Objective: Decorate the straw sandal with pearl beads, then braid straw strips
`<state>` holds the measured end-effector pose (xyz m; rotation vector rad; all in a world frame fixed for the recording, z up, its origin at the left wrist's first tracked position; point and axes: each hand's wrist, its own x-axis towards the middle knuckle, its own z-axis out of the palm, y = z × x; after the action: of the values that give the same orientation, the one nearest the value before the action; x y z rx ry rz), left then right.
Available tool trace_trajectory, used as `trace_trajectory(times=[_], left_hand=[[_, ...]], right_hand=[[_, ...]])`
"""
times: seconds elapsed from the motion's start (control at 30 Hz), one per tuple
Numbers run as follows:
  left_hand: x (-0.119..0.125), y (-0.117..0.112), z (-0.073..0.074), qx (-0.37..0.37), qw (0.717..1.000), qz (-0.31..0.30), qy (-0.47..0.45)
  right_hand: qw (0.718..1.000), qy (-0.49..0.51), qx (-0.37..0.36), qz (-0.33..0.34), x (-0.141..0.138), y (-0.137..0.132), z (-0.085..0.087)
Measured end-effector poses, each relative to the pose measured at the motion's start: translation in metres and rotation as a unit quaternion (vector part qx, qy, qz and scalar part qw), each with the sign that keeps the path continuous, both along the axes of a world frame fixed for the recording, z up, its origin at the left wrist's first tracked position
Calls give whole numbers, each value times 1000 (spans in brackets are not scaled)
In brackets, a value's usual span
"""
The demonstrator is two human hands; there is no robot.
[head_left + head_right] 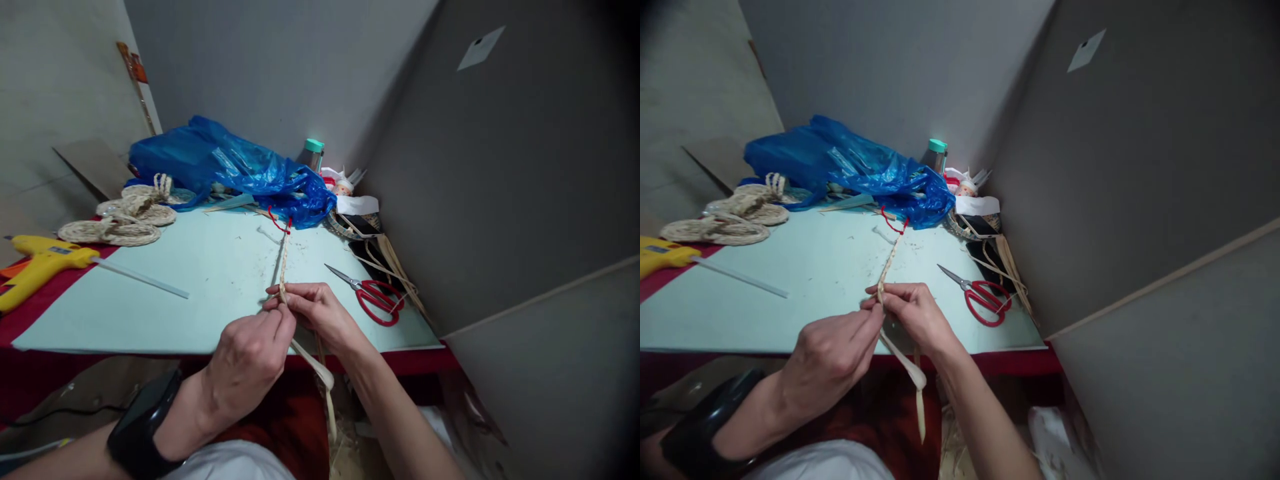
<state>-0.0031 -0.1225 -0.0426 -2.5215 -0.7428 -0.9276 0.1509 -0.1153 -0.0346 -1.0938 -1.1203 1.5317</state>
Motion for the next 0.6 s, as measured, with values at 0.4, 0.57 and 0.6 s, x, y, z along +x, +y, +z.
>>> trace_trajectory(times=[0.4, 0.57, 0.6], left_hand=[[-25, 27, 35, -365, 911, -57, -184], [-15, 56, 34, -699, 663, -115, -242], [-11, 58, 29, -739, 612, -137, -246]], right_hand=[[999, -22, 43, -1, 3, -5, -4], [996, -54, 66, 18, -1, -8, -1], [995, -63, 71, 19, -1, -9, 0]])
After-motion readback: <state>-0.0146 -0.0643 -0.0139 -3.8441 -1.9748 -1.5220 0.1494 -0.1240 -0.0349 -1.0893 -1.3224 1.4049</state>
